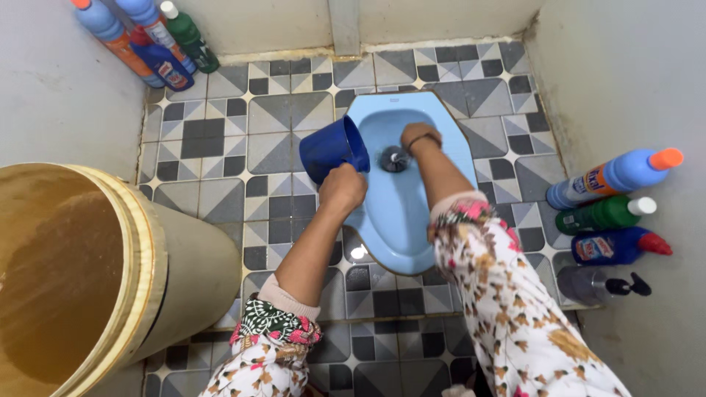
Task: The person cleans a squat toilet using a blue mug to pour water and a brush to scrub the interior and edges.
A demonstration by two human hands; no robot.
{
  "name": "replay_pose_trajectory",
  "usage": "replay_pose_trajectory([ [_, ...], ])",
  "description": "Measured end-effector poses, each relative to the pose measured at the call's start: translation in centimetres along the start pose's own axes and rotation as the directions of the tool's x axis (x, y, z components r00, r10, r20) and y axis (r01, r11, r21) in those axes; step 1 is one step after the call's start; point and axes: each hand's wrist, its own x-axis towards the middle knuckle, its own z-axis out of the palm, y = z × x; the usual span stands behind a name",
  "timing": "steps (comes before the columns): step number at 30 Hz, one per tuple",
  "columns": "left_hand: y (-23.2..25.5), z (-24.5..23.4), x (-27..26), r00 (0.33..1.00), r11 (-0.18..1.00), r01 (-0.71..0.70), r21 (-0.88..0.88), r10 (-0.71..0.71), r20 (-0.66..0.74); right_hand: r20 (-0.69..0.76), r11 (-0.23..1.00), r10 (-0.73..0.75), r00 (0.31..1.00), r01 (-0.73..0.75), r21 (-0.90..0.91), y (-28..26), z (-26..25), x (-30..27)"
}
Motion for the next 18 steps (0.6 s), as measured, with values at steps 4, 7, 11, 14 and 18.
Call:
replay_pose_trajectory([
  [4,0.3,0.4,0.7,0.999,0.999,0.000,0.036,-0.001,0.036,0.059,0.885,-0.327,0.943,0.328,-0.329,-5.7,2.0,-5.6],
  [7,0.8,0.8,0.8,0.999,0.999,0.000,0.053,-0.002,0.049,-0.090,0.997,-0.065,0.994,0.069,0.034,-5.7,1.0,-5.9],
  [11,1.0,0.5,0.8,0.999,0.998,0.005,0.061,-0.008,0.049,-0.062,0.977,0.144,0.988,-0.131,0.169,-2.0,-2.1,-4.6],
  [14,1.4,0.1,0.7,0.999,0.998,0.003,0.058,-0.005,0.038,-0.027,0.958,-0.212,0.977,0.202,-0.205,-3.0,-2.1,-5.3],
  [18,1.3,-0.2,0.4,0.999,0.998,0.002,0.068,-0.005,0.039,0.052,0.850,-0.387,0.921,0.378,-0.366,-5.0,-0.6,-6.8],
])
